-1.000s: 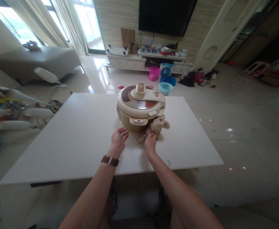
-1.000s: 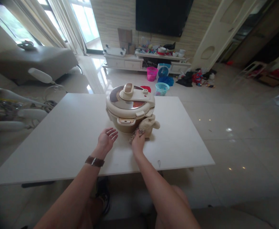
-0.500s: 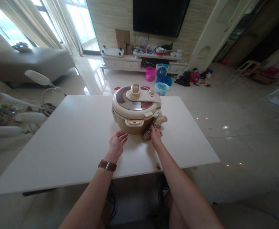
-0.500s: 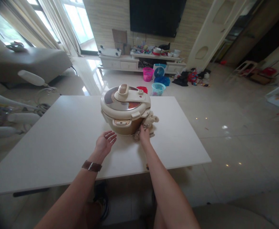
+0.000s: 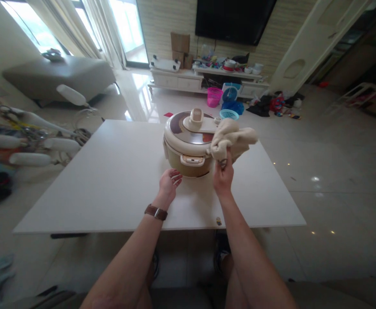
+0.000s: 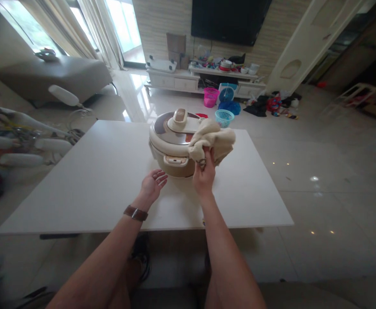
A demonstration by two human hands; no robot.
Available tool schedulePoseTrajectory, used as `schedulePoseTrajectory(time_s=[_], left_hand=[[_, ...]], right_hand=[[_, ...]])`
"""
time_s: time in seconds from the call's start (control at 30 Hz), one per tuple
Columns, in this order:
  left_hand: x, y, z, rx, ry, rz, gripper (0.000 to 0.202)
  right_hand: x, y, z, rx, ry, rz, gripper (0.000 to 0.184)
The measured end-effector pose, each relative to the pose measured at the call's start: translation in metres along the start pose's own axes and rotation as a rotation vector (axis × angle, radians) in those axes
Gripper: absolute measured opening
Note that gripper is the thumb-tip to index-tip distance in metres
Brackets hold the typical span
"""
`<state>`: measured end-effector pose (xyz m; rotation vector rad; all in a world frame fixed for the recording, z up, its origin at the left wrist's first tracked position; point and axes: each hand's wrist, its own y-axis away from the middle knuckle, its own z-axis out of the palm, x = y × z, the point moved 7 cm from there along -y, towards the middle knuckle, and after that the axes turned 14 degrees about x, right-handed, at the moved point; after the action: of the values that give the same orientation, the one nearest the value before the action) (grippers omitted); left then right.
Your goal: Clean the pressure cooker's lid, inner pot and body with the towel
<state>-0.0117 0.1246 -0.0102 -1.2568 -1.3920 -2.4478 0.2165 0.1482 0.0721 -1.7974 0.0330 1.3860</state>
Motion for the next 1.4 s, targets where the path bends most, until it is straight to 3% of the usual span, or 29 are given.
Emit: schedulePoseTrajectory(time_s=[0.07, 0.17, 0.4, 0.6, 0.7, 0.87, 0.97, 1.07, 1.17, 1.3, 1.4], left_hand=[[-0.001, -0.001, 0.001, -0.003, -0.007, 0.005, 0.007], [-0.002, -0.001, 0.002, -0.019, -0.018, 0.014, 0.005], [-0.008, 0.005, 0.004, -0.077, -0.027, 0.012, 0.002], [0.001, 0.010, 0.002, -0.145, 0.004, 0.014, 0.003], [0.006, 0.012, 0.000, -0.157, 0.019, 0.009, 0.001], [0.013, 0.013, -0.005, -0.164, 0.024, 0.002, 0.001], [0.020, 0.013, -0.010, -0.160, 0.029, 0.003, 0.002], [0.027, 0.013, -0.014, -0.167, 0.061, 0.010, 0.001], [0.029, 0.014, -0.016, -0.167, 0.080, 0.010, 0.002], [0.026, 0.016, -0.015, -0.182, 0.079, 0.012, 0.002], [0.023, 0.016, -0.012, -0.210, 0.037, 0.041, 0.004]], right_hand=[[-0.006, 0.003, 0.005, -0.083, 0.073, -0.120, 0.057], [-0.002, 0.000, 0.007, -0.108, 0.140, -0.197, 0.069], [0.003, -0.007, -0.012, -0.030, 0.234, -0.070, 0.056], [-0.030, 0.016, 0.002, -0.268, 0.450, -0.394, 0.059], [-0.040, 0.010, 0.014, -0.291, 0.517, -0.450, 0.061], [-0.048, -0.032, 0.035, -0.296, 0.577, -0.366, 0.059], [-0.053, -0.039, 0.039, -0.337, 0.587, -0.351, 0.056], [-0.057, -0.020, 0.033, -0.365, 0.524, -0.377, 0.053], [-0.052, 0.013, 0.016, -0.314, 0.364, -0.309, 0.050], [-0.028, 0.058, -0.003, -0.244, 0.180, -0.081, 0.050], [0.003, 0.080, -0.013, -0.140, 0.130, 0.221, 0.049]])
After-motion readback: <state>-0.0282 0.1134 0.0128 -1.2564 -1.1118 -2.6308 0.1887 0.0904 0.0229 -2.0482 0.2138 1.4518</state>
